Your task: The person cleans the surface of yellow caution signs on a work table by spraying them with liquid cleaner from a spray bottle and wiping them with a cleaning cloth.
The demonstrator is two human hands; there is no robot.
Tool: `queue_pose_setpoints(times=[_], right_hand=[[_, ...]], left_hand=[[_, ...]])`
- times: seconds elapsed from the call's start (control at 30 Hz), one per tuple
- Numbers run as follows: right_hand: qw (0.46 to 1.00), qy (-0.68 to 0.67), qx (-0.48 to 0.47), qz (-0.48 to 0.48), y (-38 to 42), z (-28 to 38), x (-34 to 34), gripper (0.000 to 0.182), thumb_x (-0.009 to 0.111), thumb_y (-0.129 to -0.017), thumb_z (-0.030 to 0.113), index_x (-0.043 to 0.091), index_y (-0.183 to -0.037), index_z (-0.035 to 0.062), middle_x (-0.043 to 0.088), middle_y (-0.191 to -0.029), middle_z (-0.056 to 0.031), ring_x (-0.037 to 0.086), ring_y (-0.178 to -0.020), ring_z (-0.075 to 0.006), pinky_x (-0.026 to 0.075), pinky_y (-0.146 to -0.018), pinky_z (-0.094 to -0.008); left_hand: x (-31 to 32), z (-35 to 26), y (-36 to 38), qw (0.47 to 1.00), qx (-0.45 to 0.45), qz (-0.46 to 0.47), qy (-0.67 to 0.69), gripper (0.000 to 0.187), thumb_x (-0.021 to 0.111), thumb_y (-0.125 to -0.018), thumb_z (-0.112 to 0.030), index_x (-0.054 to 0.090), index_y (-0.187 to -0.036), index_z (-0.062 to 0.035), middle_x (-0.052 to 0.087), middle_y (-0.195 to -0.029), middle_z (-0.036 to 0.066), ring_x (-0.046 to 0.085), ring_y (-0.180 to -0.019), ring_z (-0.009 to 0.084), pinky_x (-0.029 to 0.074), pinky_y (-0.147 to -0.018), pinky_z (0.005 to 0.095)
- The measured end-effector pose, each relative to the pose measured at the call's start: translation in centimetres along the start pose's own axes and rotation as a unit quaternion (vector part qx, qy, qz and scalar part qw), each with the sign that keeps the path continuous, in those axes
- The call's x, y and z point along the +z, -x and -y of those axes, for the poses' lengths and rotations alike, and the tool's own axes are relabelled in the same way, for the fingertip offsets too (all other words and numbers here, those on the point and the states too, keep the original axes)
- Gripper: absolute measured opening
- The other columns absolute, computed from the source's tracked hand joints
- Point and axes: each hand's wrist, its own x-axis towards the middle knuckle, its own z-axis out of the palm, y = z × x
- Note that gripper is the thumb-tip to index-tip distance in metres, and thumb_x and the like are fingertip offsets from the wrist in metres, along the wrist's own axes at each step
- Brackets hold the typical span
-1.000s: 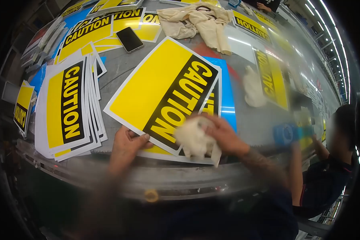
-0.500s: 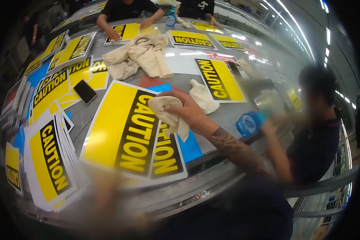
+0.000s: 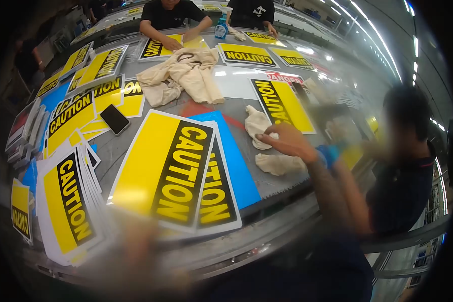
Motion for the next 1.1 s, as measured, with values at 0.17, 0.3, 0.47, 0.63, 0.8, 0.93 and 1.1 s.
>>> queue_pose_setpoints(times=[0.17, 0.3, 0.47, 0.63, 0.8, 0.93, 1.1], right_hand=[[0.987, 0.077, 0.035, -0.139, -3.3, -4.9, 5.2, 0.069, 0.087, -0.089, 0.049, 0.074, -0.136, 0.0011, 0.078, -0.123, -0.0238, 0.076, -0.111, -0.0392, 0.059, -0.098, -0.0431], [0.995, 0.001, 0.093, -0.039, -4.7, -5.3, 3.8, 0.075, 0.088, -0.082, 0.044, 0.072, -0.138, -0.0038, 0.078, -0.124, -0.0279, 0.077, -0.111, -0.0373, 0.06, -0.096, -0.0425], [0.969, -0.218, 0.003, -0.118, -3.6, -1.8, 2.0, 0.065, 0.087, -0.081, 0.024, 0.07, -0.139, -0.0012, 0.078, -0.12, -0.0192, 0.076, -0.106, -0.0267, 0.059, -0.092, -0.0372], [0.913, -0.397, 0.013, -0.089, -0.7, 2.9, -0.1, 0.071, 0.092, -0.091, 0.028, 0.062, -0.146, -0.0066, 0.074, -0.132, -0.0116, 0.074, -0.109, -0.0202, 0.059, -0.095, -0.0319], [0.822, -0.568, -0.007, 0.048, 3.0, 4.6, -0.7, 0.075, 0.088, -0.089, 0.015, 0.057, -0.154, -0.0031, 0.072, -0.141, -0.0099, 0.071, -0.125, -0.0197, 0.057, -0.106, -0.0338], [0.883, -0.47, 0.02, -0.012, 3.4, 4.6, -0.2, 0.075, 0.093, -0.078, 0.013, 0.065, -0.146, -0.0025, 0.076, -0.126, -0.0098, 0.074, -0.113, -0.0204, 0.059, -0.099, -0.0347], [0.825, -0.556, -0.087, -0.04, 2.3, 3.6, -0.2, 0.069, 0.085, -0.082, 0.014, 0.063, -0.145, -0.0039, 0.074, -0.131, -0.014, 0.074, -0.117, -0.0221, 0.06, -0.101, -0.0376]], left_hand=[[0.0, 0.5, -0.4, 0.999, 0.031, 0.0, -0.012, 0.048, 0.072, -0.101, -0.005, 0.052, -0.144, 0.0019, 0.071, -0.136, 0.017, 0.075, -0.12, 0.0277, 0.065, -0.1, 0.0402], [1.2, -2.5, 1.2, 0.999, 0.026, 0.019, 0.014, 0.049, 0.073, -0.1, -0.006, 0.053, -0.143, 0.0019, 0.071, -0.135, 0.017, 0.075, -0.12, 0.0272, 0.065, -0.1, 0.0397], [1.5, -3.6, 1.4, 0.996, 0.002, 0.035, 0.079, 0.051, 0.075, -0.098, -0.007, 0.053, -0.144, 0.0015, 0.071, -0.135, 0.016, 0.075, -0.119, 0.0265, 0.065, -0.099, 0.0388], [-0.3, 1.3, -0.9, 0.998, 0.014, 0.029, -0.054, 0.051, 0.074, -0.099, -0.006, 0.054, -0.145, 0.0033, 0.073, -0.133, 0.018, 0.076, -0.117, 0.0273, 0.065, -0.099, 0.0408], [-0.2, -1.0, 0.3, 0.998, -0.025, 0.046, 0.047, 0.046, 0.072, -0.103, -0.002, 0.054, -0.145, 0.0063, 0.072, -0.135, 0.019, 0.076, -0.118, 0.0283, 0.066, -0.101, 0.0417], [0.1, -1.5, 0.2, 0.994, 0.0, 0.081, 0.074, 0.047, 0.073, -0.104, -0.001, 0.052, -0.146, 0.0059, 0.071, -0.138, 0.019, 0.073, -0.124, 0.0273, 0.065, -0.105, 0.0403], [-0.1, -0.8, -0.4, 0.997, 0.008, 0.069, 0.041, 0.049, 0.074, -0.104, -0.002, 0.052, -0.147, 0.0043, 0.07, -0.139, 0.017, 0.073, -0.124, 0.0246, 0.064, -0.104, 0.0402]])
